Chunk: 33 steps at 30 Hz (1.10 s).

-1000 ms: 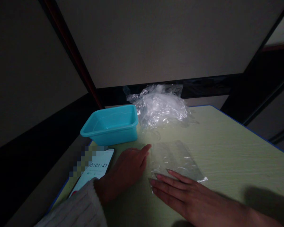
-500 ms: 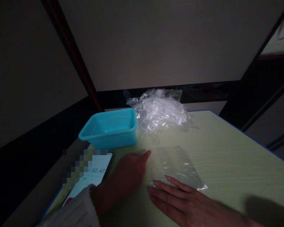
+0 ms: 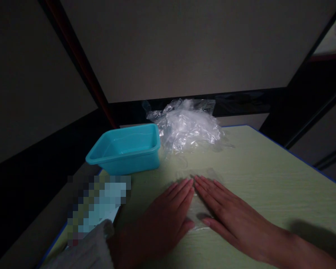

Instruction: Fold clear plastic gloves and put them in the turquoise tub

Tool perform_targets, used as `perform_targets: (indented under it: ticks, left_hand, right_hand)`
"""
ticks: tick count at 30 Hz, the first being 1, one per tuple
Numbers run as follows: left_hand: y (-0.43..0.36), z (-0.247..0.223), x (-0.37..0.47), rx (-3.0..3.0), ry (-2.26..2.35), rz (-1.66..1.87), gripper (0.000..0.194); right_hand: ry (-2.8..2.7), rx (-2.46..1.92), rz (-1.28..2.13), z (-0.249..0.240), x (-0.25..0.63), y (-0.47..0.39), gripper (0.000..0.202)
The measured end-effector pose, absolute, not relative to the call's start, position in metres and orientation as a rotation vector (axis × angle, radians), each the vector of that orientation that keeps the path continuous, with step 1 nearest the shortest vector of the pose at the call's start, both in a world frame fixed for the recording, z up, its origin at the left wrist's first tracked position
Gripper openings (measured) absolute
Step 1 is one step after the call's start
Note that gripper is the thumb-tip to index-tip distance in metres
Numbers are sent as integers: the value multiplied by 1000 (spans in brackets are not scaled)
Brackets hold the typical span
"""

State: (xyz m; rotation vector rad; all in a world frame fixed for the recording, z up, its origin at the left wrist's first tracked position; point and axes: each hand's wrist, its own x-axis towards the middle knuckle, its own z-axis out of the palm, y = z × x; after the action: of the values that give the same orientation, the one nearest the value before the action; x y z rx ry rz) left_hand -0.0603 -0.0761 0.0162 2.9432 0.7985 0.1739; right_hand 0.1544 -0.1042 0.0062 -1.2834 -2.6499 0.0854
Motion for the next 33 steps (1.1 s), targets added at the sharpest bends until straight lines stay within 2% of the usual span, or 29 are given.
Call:
perform_targets:
  ticks: [9, 14, 20, 22, 24, 29, 33]
  left_hand:
    - [-77, 17, -60, 2861, 826, 10, 61]
    - [-78, 20, -60, 2785, 869, -30, 66]
    - [-73, 22, -62, 2693, 851, -63, 101]
    - [-70, 23, -66, 2711, 798, 6, 103]
    - [-68, 23, -70, 2745, 716, 81, 98]
    - [-69, 24, -72, 2807, 591, 97, 84]
    - [-72, 30, -66, 2809, 572, 21, 77]
  right_hand:
    - [-2680, -1272, 12, -4, 162, -108, 70]
    - [-2726, -1266, 80, 1, 177, -107, 79]
    - [-2760, -1194, 225, 10, 201, -100, 91]
    - [-2764, -1142, 276, 19, 205, -98, 93]
    - [-2791, -1086, 297, 30, 206, -98, 86]
    - [-2819, -1029, 264, 48, 201, -104, 28]
    - [-2807, -1034, 322, 46, 197, -106, 21]
